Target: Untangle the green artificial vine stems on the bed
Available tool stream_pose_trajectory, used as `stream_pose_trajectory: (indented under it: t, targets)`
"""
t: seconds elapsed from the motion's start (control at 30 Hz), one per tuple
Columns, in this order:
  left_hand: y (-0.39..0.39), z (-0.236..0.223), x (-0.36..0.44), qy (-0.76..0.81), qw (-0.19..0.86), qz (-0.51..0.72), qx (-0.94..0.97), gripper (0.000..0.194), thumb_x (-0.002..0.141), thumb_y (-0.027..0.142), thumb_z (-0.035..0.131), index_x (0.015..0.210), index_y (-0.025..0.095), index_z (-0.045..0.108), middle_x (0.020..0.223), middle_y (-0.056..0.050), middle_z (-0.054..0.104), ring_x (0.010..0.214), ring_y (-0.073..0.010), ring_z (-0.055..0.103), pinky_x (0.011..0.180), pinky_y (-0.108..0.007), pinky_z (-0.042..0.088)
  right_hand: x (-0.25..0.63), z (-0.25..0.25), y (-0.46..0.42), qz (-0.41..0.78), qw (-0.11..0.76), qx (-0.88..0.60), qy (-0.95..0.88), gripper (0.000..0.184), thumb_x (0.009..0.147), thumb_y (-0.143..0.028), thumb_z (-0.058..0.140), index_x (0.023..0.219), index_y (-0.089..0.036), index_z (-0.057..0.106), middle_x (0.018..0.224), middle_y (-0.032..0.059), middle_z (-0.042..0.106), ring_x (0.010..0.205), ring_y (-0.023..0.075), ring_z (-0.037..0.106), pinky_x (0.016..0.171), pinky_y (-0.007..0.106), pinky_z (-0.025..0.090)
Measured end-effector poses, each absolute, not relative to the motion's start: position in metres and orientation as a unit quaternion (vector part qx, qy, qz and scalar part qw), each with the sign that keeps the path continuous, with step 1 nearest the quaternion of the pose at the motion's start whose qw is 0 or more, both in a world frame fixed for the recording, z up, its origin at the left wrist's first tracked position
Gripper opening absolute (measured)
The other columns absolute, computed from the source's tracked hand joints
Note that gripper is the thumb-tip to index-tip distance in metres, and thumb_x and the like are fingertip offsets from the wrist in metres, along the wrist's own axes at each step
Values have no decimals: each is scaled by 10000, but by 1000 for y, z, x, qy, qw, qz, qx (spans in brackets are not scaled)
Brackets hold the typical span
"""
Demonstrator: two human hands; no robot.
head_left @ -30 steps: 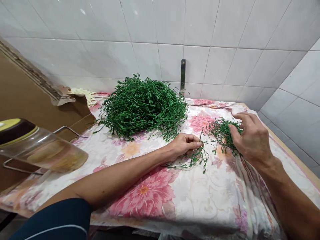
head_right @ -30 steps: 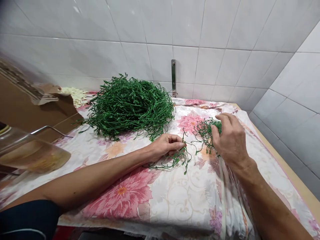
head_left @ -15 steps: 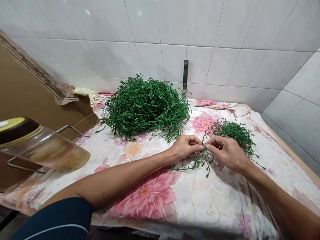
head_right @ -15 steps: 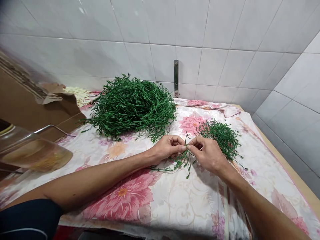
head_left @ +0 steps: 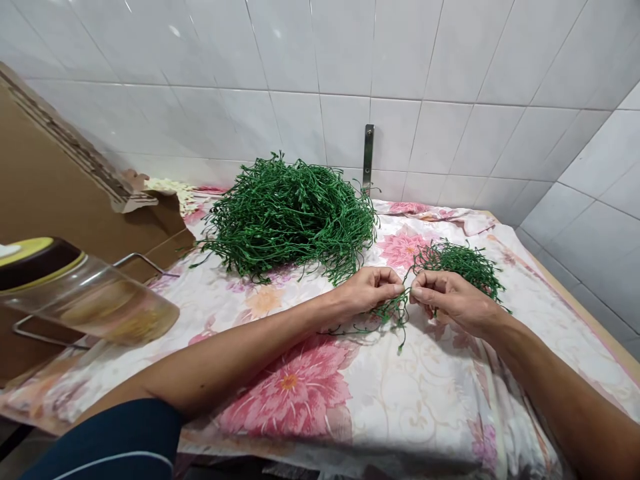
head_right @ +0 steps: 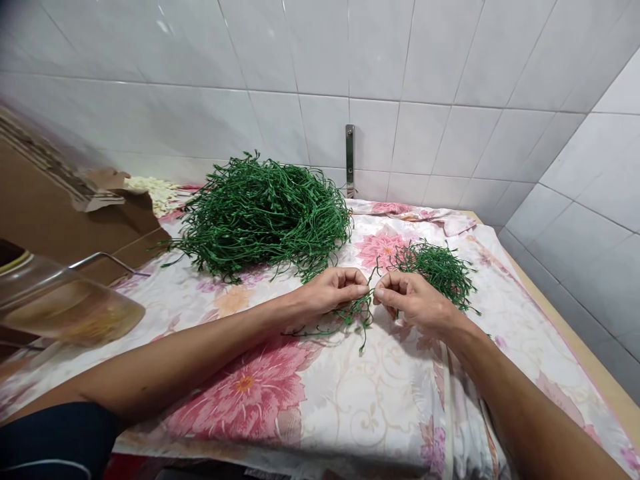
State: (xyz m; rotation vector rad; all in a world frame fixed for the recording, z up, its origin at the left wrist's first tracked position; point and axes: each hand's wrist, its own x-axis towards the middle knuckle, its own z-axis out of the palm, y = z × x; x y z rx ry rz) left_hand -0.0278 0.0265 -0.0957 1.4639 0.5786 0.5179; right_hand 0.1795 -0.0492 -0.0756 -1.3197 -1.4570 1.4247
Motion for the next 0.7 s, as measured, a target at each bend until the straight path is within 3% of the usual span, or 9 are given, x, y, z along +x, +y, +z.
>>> stream_pose_trajectory:
  t: [0.17,0.33,0.47,0.7]
  targets:
    - [26,-94,-27,263,632,235,689,403,761,503,770,808,126,633,605,52,501,516,-57,385,507,-209,288,177,-83,-47,558,346,-536,-531,433,814,-588,739,816,-172,617,603,-45,502,462,63,390,377,170,285]
    - [26,-96,-28,289,614,243,693,373,788,481,751,812,123,650,585,51,499,496,-56,390,483,-200,287,174,-86,-47,533,369,-554,-522,409,803,-568,744,814,-175,632,599,-45,501,452,65,384,376,181,305]
    - [30,-98,-30,278,655,213,670,380,771,480,780,843,138,632,585,56,506,486,-59,414,475,-196,310,171,-87,-47,526,367,-565,-520,350,820,-511,710,771,-175,620,571,-34,513,441,69,371,370,189,235]
    - [34,-89,-36,246,741,135,611,426,666,395,891,893,117,661,654,35,568,506,-48,415,489,-199,298,167,-84,-49,598,368,-518,-490,255,776,-369,683,665,-184,546,543,-59,410,448,73,339,412,221,238]
